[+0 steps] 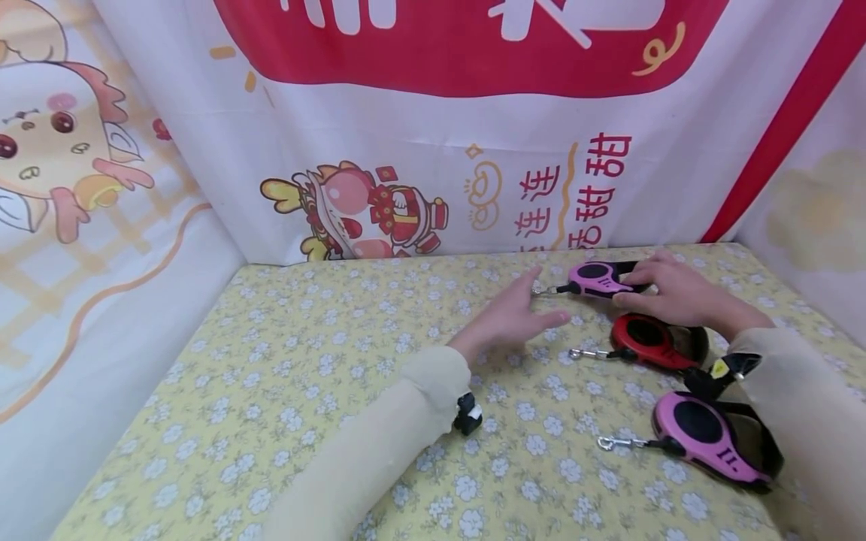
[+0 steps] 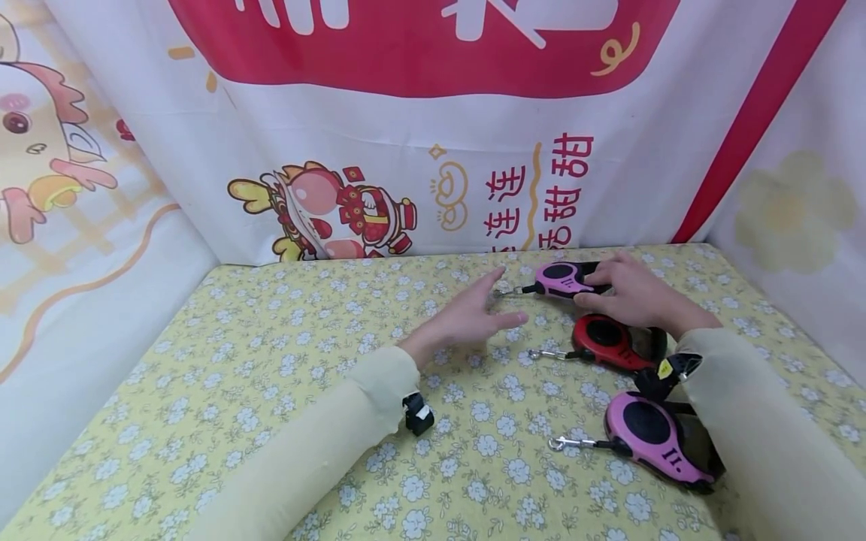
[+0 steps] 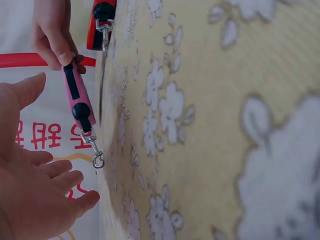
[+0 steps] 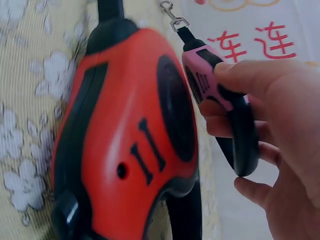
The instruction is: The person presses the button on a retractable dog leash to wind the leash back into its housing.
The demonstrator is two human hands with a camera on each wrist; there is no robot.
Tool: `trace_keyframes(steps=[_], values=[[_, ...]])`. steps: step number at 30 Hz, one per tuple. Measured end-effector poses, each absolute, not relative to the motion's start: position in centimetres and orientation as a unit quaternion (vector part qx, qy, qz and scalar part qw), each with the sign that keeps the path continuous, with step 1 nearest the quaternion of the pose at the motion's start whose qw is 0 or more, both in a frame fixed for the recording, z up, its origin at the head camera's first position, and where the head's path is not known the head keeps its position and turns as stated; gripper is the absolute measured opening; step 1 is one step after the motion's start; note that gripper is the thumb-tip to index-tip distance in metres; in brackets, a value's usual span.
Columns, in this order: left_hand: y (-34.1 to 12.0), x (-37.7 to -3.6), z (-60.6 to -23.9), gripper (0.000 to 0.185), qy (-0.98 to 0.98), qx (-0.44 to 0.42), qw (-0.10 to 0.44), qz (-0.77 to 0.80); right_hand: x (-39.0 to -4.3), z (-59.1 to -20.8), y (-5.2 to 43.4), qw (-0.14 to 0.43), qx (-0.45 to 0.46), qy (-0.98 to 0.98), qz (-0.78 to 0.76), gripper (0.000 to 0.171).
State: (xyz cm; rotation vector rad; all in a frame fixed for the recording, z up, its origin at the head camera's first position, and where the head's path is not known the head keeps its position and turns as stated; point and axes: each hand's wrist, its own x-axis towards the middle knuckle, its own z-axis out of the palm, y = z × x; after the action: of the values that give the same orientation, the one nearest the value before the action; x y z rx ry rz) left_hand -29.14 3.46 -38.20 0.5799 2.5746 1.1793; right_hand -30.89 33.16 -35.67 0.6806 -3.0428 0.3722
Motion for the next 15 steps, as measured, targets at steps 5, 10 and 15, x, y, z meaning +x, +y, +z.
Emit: trace_keyframes(steps=[5, 10, 15], values=[[3.8, -29.2, -38.5, 0.096, 0.890, 0.199, 0.128, 0.389, -32.2, -36.7, 33.5, -0.029, 0.224, -0.969, 0.098, 0.037], [3.7, -29.1, -38.3, 0.094, 0.899, 0.200, 0.126, 0.370, -32.8, -37.2, 33.9, -0.027, 0.229, -0.968, 0.100, 0.030], [2.1, -28.9, -37.6, 0.093, 0.921, 0.213, 0.086, 0.315, -32.1, -36.2, 33.7, -0.002, 0.189, -0.976, 0.105, 0.037]])
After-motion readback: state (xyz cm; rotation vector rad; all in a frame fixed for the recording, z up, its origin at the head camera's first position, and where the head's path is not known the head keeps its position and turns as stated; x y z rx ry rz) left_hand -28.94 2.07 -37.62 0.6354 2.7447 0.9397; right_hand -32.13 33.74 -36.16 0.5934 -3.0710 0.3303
